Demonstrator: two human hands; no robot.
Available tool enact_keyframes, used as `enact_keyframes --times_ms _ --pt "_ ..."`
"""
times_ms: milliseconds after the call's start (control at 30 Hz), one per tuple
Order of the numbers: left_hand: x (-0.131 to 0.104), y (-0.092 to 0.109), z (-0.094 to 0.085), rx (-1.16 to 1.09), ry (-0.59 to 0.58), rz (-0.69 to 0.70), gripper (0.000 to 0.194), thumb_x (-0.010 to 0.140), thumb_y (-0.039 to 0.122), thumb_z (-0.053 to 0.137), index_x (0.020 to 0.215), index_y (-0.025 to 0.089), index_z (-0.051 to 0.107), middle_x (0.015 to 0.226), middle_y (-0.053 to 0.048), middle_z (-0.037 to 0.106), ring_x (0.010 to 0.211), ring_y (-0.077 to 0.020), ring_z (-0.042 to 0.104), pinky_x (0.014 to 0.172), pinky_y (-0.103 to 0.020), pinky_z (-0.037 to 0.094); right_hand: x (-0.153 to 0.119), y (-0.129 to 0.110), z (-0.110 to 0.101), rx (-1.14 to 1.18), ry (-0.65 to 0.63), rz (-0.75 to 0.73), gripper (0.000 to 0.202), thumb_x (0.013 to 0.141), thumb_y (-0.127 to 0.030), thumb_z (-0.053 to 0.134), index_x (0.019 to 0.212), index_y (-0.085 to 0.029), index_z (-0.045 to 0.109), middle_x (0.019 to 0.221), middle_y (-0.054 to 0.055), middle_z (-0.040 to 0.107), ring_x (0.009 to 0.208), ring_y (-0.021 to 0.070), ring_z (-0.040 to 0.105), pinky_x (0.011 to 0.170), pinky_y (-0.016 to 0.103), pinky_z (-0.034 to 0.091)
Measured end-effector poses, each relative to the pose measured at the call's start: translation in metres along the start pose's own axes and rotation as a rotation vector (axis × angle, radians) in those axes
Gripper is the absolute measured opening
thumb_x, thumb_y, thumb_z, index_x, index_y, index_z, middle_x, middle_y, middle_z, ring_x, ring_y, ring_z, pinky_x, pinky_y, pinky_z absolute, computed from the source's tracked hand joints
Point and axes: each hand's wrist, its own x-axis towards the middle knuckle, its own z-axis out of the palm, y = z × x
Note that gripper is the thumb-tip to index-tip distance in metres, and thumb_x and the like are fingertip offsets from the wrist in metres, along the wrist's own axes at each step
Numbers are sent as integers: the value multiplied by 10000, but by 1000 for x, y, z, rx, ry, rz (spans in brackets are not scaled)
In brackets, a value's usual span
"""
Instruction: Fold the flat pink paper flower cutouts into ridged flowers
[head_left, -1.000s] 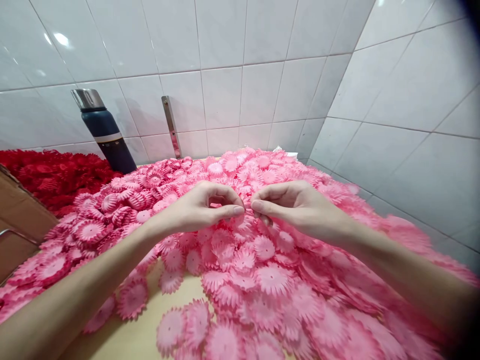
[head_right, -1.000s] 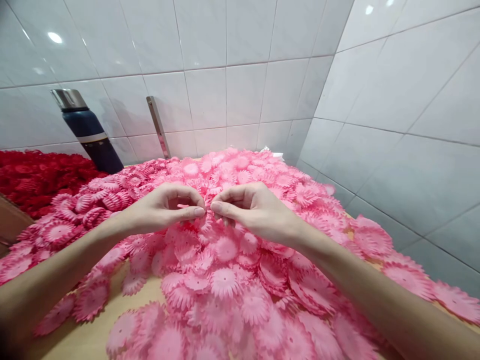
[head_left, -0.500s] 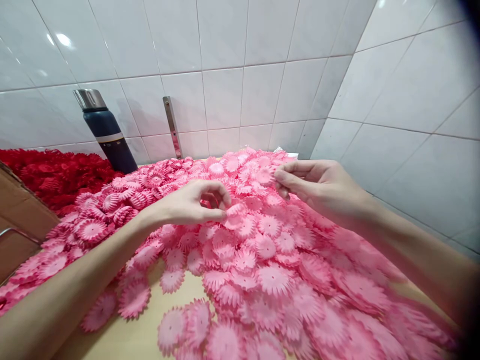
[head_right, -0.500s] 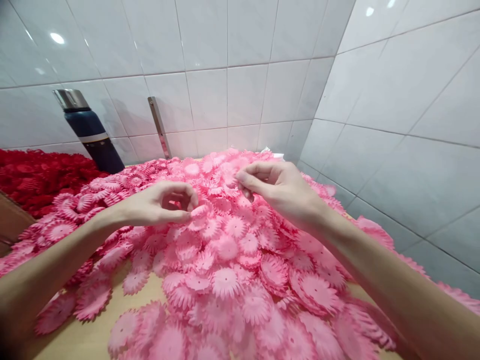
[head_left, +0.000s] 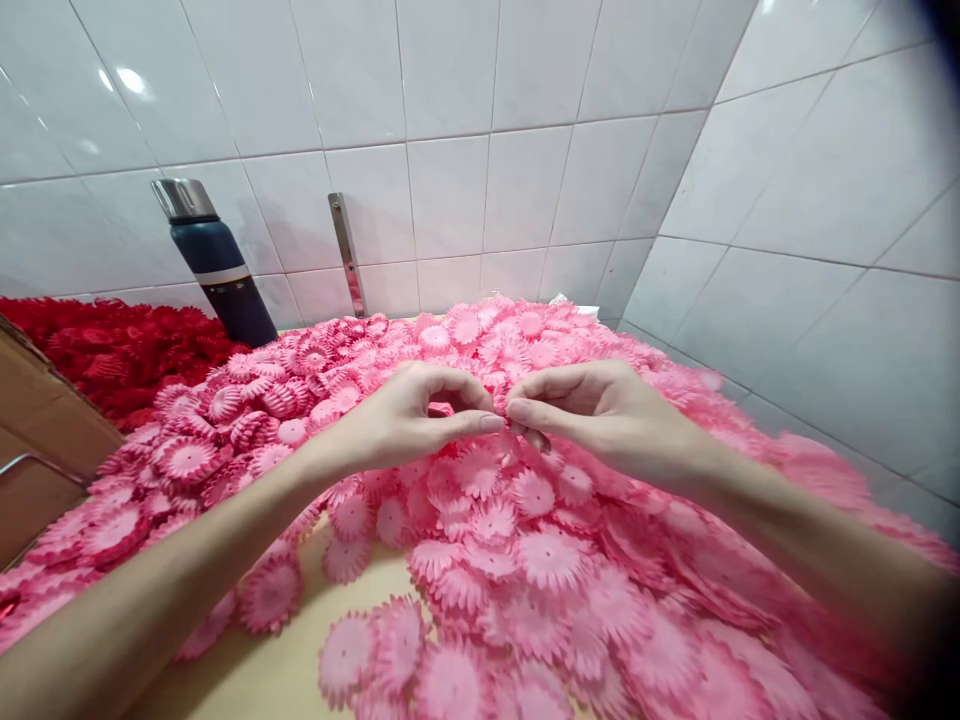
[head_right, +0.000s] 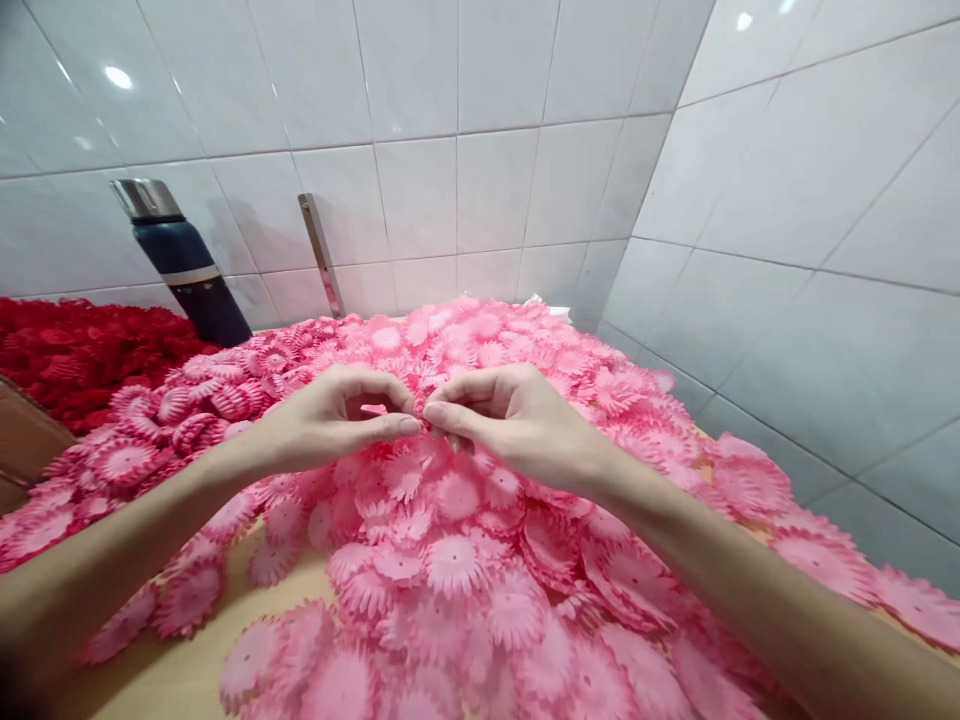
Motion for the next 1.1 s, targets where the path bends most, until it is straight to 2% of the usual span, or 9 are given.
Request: enact_keyframes --times_ms 267,433,567,733,833,900,967,1100 --pt "0 -6 -8 -82 -67 -56 203 792 316 636 872 140 698 805 -49 690 702 -122 584 639 -237 461 0 2 -1 -17 -23 30 239 794 -412 621 736 -184 658 664 10 577 598 118 507 543 251 418" --pt "-1 -7 -14 -110 -66 -115 154 753 278 657 815 144 702 774 -48 686 686 -126 591 625 -238 464 2 5 -9 -36 -5 23 270 806 -434 610 698 -187 617 646 6 552 577 112 487 524 250 399" --pt "0 -6 -19 -144 -30 -166 80 738 222 620 725 148 649 694 -9 637 648 -111 563 624 -236 449 4 0 -12 -69 81 -10 319 791 -466 620 641 -190 566 632 3 529 572 112 478 524 254 390" --pt "1 -9 -19 -101 -120 -145 111 713 162 542 602 160 540 585 30 518 555 -91 465 533 -226 363 5 5 -15 -60 89 8 332 812 -468 605 654 -178 565 634 0 514 571 104 456 531 255 376" --pt "-1 -14 -22 -55 -165 -154 148 690 134 513 547 162 493 515 46 421 480 -78 373 466 -224 284 7 16 -26 21 209 -60 292 818 -442 617 693 -179 593 651 4 527 607 111 477 579 267 399" --pt "-2 -16 -25 -7 -186 -177 120 680 134 519 564 157 537 527 37 455 489 -83 398 470 -224 298 8 20 -32 60 299 -102 268 811 -427 634 710 -180 612 666 7 537 632 117 490 614 277 413" --pt "-2 -16 -27 42 -151 -194 116 705 162 524 633 152 616 583 15 541 531 -98 463 496 -225 344 8 18 -32 42 304 -110 258 799 -420 648 709 -179 628 667 11 551 633 121 498 623 283 419" --pt "0 -8 -21 75 31 -132 192 780 316 586 775 151 685 707 -21 640 630 -119 548 574 -232 418 4 4 -16 -25 150 -41 268 769 -432 662 685 -179 638 655 13 576 603 121 508 575 268 420"
